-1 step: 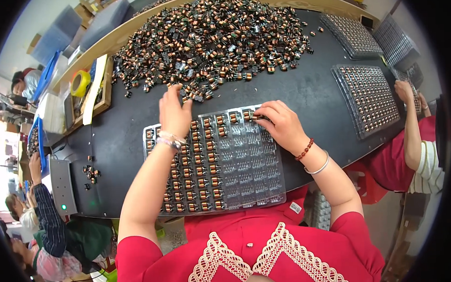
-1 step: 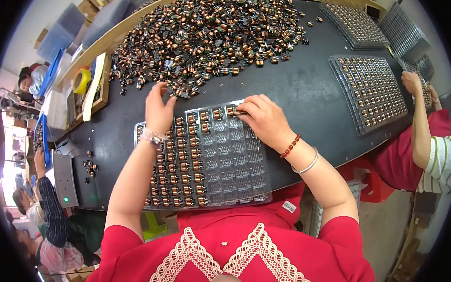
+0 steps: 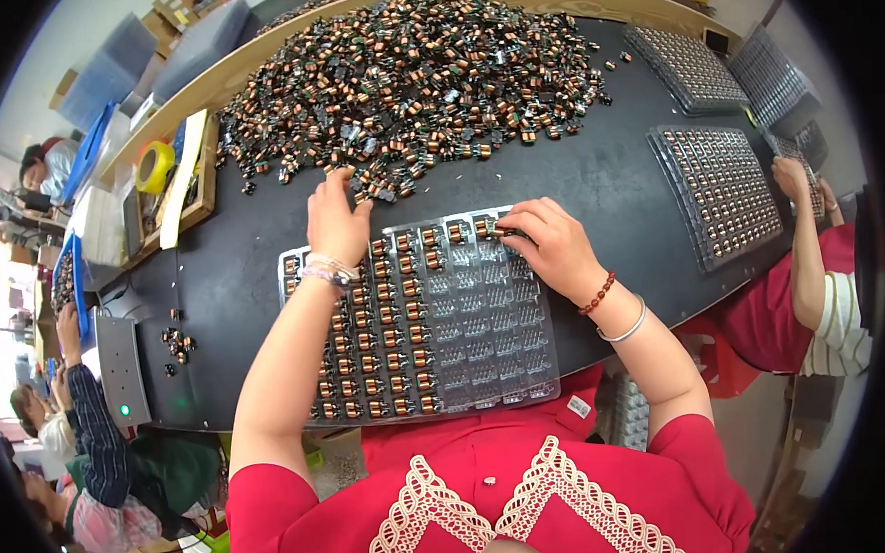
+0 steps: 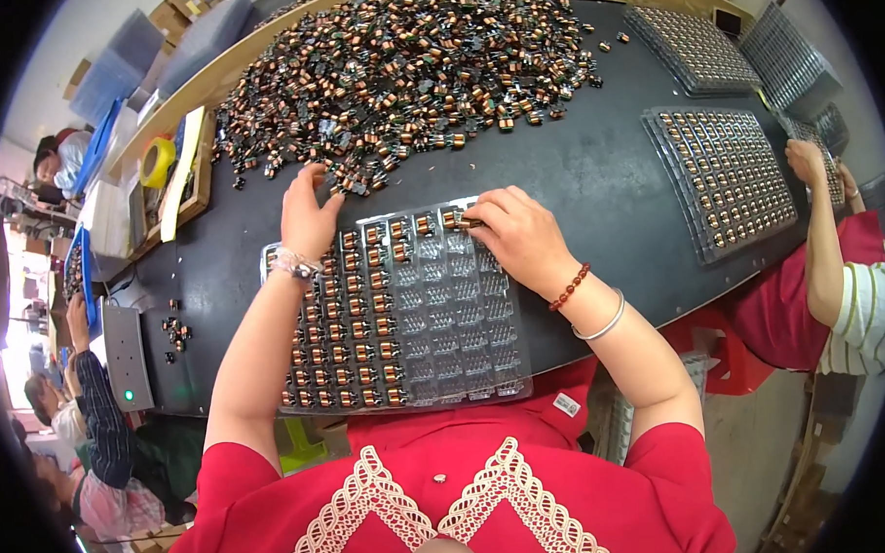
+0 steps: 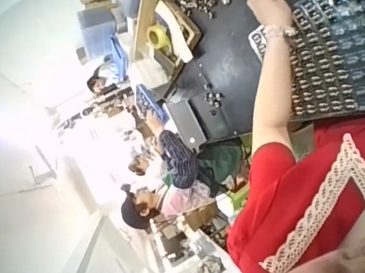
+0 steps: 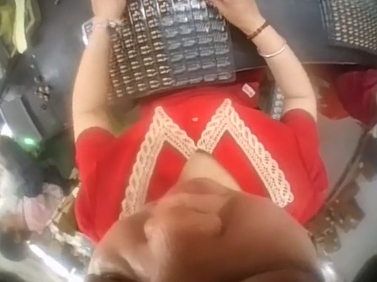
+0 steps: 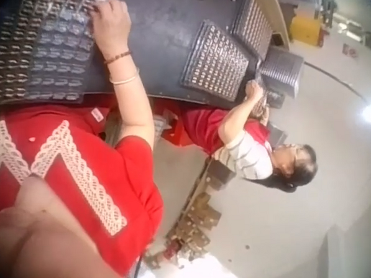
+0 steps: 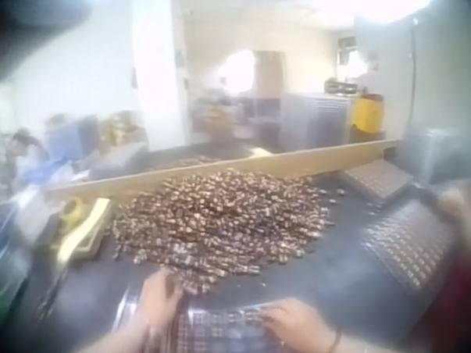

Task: The person picks up electronic components from a pile on the table and places them one by one into the compartments of a plastic tray by hand.

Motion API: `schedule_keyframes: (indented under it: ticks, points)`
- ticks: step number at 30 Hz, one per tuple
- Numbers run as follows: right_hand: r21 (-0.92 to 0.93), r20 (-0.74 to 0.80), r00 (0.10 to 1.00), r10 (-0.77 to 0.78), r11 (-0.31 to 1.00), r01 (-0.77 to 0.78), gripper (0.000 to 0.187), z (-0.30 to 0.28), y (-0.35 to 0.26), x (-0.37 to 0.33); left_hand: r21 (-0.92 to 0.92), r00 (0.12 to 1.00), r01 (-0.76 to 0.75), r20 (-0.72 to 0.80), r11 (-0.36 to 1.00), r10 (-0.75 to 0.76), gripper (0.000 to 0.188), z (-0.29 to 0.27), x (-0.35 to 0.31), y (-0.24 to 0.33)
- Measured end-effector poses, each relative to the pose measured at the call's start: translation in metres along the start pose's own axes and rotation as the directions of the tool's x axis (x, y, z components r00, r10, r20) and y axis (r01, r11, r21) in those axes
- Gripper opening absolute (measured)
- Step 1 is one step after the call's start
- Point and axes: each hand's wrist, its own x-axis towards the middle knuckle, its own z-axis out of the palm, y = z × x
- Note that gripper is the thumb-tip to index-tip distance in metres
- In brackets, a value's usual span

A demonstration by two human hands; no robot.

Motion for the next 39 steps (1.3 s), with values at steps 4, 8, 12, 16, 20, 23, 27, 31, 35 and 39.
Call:
schedule_keyframes:
  ticks: [4, 8, 12, 16, 20, 23, 27, 31, 35, 39]
  points:
    - [-0.045, 0.024, 1.0, -0.004, 0.999, 0.005, 0.017, 0.003, 0.005, 0.002, -0.075, 0.995, -0.102, 0.002, 0.992, 0.102, 0.03, 0.007, 0.003, -0.024]
    - [0.008, 0.052, 0.998, -0.019, 1.0, 0.019, 0.014, 0.001, 0.006, 0.001, -0.01, 0.993, -0.094, 0.068, 0.996, 0.095, 0.023, 0.008, 0.001, -0.024]
    - [0.076, 0.002, 1.0, -0.023, 0.997, 0.022, 0.014, -0.007, 0.007, -0.011, 0.029, 0.976, -0.211, 0.064, 0.977, 0.208, 0.024, 0.002, 0.002, -0.026]
    - [0.093, 0.024, 1.0, 0.002, 0.996, -0.004, 0.013, -0.008, 0.011, -0.021, 0.03, 0.941, -0.329, 0.095, 0.944, 0.325, 0.021, 0.0, -0.003, -0.031]
    - [0.093, 0.023, 1.0, -0.018, 0.996, 0.016, 0.014, -0.006, 0.009, -0.019, 0.027, 0.949, -0.29, 0.136, 0.957, 0.284, 0.019, -0.004, -0.003, -0.026]
    - [0.022, 0.021, 0.999, -0.037, 0.999, 0.036, 0.013, -0.007, 0.006, -0.021, 0.039, 0.958, -0.224, 0.193, 0.974, 0.213, 0.018, -0.008, -0.002, -0.021]
    - [-0.336, 0.106, 0.952, -0.287, 0.891, 0.306, 0.014, -0.009, -0.006, -0.02, 0.018, 0.948, -0.288, 0.149, 0.958, 0.282, 0.019, -0.004, -0.003, -0.029]
    - [-0.388, 0.214, 0.949, -0.23, 0.872, 0.299, 0.013, -0.013, -0.016, -0.016, -0.075, 0.934, -0.305, 0.174, 0.949, 0.314, 0.019, -0.009, 0.003, -0.032]
    - [-0.121, 0.109, 0.983, -0.145, 0.98, 0.158, 0.009, -0.013, -0.002, 0.018, -0.077, 0.912, -0.333, 0.229, 0.94, 0.342, 0.022, -0.016, 0.004, -0.038]
    - [-0.286, 0.096, 0.99, -0.104, 0.95, 0.128, 0.017, 0.012, 0.028, 0.062, -0.206, 0.933, -0.3, 0.138, 0.932, 0.331, 0.024, -0.022, -0.005, -0.005]
